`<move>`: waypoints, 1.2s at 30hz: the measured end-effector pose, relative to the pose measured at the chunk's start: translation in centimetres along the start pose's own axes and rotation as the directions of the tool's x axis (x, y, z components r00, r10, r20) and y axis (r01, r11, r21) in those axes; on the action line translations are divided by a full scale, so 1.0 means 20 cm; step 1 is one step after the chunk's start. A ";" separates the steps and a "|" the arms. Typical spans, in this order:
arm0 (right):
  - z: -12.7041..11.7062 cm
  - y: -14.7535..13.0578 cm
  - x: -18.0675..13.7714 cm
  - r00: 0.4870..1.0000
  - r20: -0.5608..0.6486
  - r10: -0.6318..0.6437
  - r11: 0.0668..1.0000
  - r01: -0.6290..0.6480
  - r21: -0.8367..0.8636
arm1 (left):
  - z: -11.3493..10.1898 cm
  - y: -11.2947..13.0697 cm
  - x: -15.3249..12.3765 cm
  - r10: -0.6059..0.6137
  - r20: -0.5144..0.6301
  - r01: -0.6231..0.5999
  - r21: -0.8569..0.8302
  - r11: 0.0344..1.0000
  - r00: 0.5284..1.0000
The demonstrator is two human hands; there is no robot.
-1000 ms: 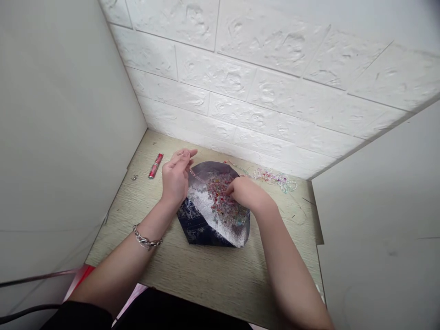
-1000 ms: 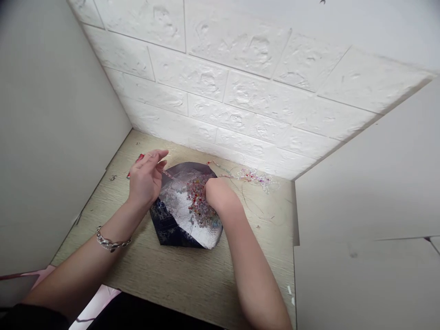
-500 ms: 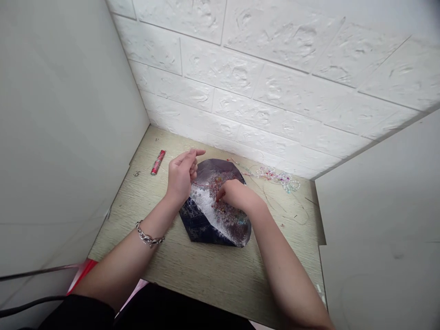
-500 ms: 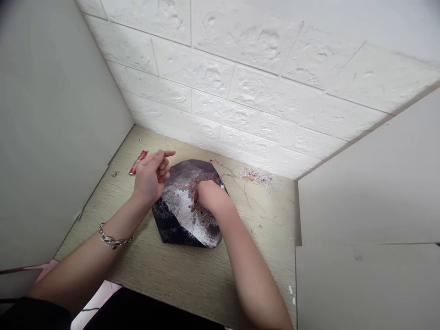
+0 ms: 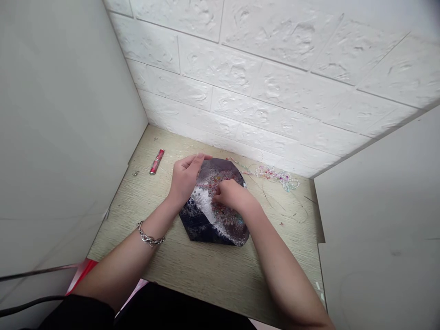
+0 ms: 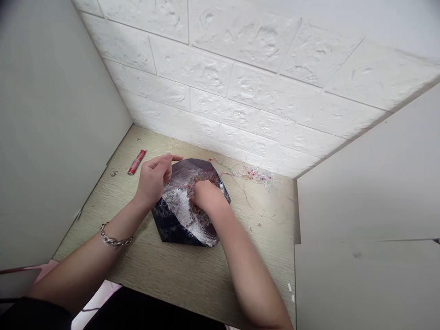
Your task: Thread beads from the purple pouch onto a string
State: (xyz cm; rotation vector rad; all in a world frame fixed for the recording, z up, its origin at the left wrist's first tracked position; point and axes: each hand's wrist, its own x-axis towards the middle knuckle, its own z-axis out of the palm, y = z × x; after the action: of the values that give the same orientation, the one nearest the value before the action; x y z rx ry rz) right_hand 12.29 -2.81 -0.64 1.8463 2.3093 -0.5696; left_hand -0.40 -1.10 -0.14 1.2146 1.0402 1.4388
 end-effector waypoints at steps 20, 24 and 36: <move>-0.02 -0.09 -0.06 0.986 -0.114 -0.119 0.993 0.120 0.004 | -0.01 -0.04 0.02 0.077 -0.142 -0.067 0.075 0.995 0.987; 0.09 -0.16 0.02 0.823 -0.190 -0.535 0.818 0.561 0.127 | 0.00 -0.04 0.02 0.075 -0.138 -0.067 0.066 0.996 0.988; 0.10 -0.20 -0.02 0.910 0.007 -0.414 0.900 0.408 0.151 | -0.01 -0.04 0.02 0.011 -0.075 -0.008 0.041 0.999 0.997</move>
State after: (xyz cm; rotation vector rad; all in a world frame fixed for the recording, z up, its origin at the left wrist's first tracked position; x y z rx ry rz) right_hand 8.29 -4.68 -1.48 1.3749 2.7115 -0.8379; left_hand -0.48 -0.59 -0.86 1.2036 1.1211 1.4873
